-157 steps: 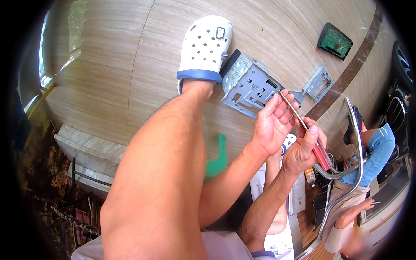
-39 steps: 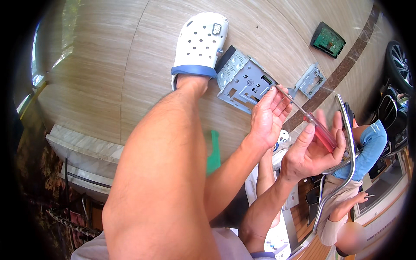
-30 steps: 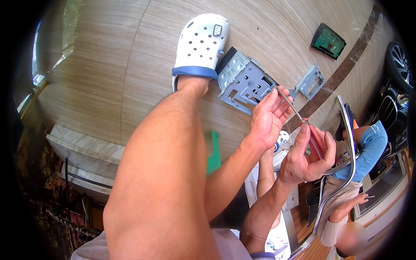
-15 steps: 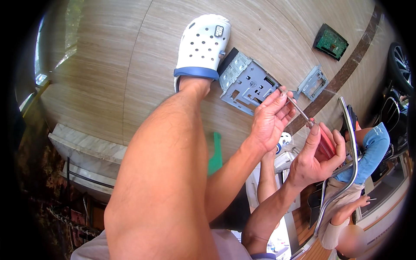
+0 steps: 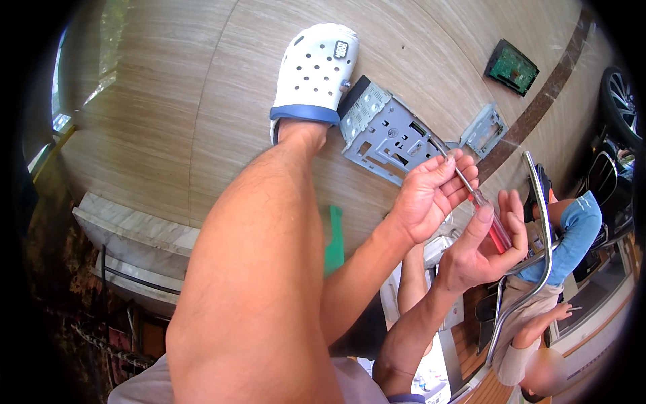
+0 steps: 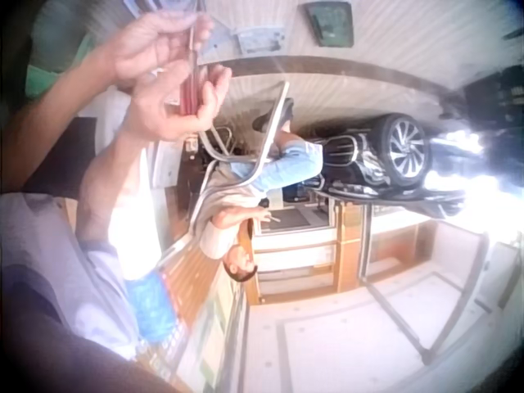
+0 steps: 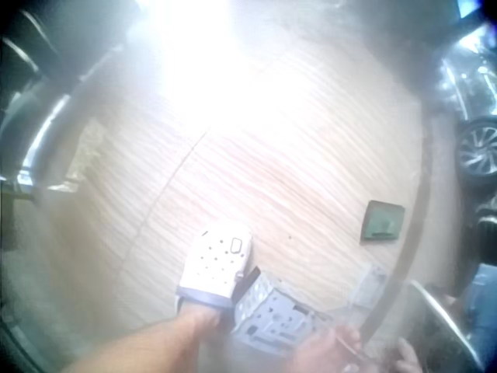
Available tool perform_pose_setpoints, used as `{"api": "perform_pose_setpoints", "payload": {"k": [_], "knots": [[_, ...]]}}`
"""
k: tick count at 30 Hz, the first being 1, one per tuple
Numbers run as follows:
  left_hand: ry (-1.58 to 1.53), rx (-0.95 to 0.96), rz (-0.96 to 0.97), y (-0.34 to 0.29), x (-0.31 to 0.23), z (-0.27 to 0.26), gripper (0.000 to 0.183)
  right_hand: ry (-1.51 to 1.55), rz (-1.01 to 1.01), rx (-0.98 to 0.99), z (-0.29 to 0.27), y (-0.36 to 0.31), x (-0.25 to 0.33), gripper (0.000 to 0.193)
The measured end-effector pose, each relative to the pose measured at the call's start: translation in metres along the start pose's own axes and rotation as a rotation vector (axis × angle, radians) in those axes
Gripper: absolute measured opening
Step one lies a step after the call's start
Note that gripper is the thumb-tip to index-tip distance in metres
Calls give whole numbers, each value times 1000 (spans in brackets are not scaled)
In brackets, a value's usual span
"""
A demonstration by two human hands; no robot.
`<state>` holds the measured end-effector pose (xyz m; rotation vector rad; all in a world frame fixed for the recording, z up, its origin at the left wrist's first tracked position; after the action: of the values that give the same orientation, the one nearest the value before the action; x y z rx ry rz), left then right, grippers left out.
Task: The person assembles a metal electronic casing by fitting the metal panels together and driving screws into the housing using a screwdriver.
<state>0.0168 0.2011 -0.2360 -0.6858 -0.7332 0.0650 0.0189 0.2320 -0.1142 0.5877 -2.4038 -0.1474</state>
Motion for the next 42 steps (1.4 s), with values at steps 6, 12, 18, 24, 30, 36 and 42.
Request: {"api": "perform_pose_setpoints", "payload": {"k": [6, 12, 18, 24, 30, 36, 42], "knots": [[92, -6, 12, 2, -1, -1, 15, 180, 41, 115, -3, -4, -3, 45], [178, -81, -19, 0, -2, 0, 22, 51, 17, 130, -6, -5, -1, 47], [-33, -26, -11, -5, -2, 20, 24, -268, 89, 136, -13, -4, -2, 42], [76, 55, -8, 2, -2, 2, 17, 63, -43, 144, -6, -3, 2, 40], [197, -134, -60, 1, -6, -4, 22, 147, 5, 147, -2, -10, 2, 42], [-1, 11, -40, -6, -3, 17, 20, -233, 104, 170, -11, -5, 2, 37], [81, 87, -26, 1, -5, 0, 16, 38, 3, 139, -3, -3, 4, 39]]}}
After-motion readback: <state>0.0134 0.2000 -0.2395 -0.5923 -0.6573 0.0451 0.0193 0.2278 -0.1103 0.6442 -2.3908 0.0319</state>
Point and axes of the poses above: each hand's wrist, its own y-axis towards the middle knuckle, its own z-axis out of the palm, x = y × z, the point moved 5 cm from there along y, towards the middle knuckle, and after that the axes turned 4 degrees about -z, right-handed, at the moved point
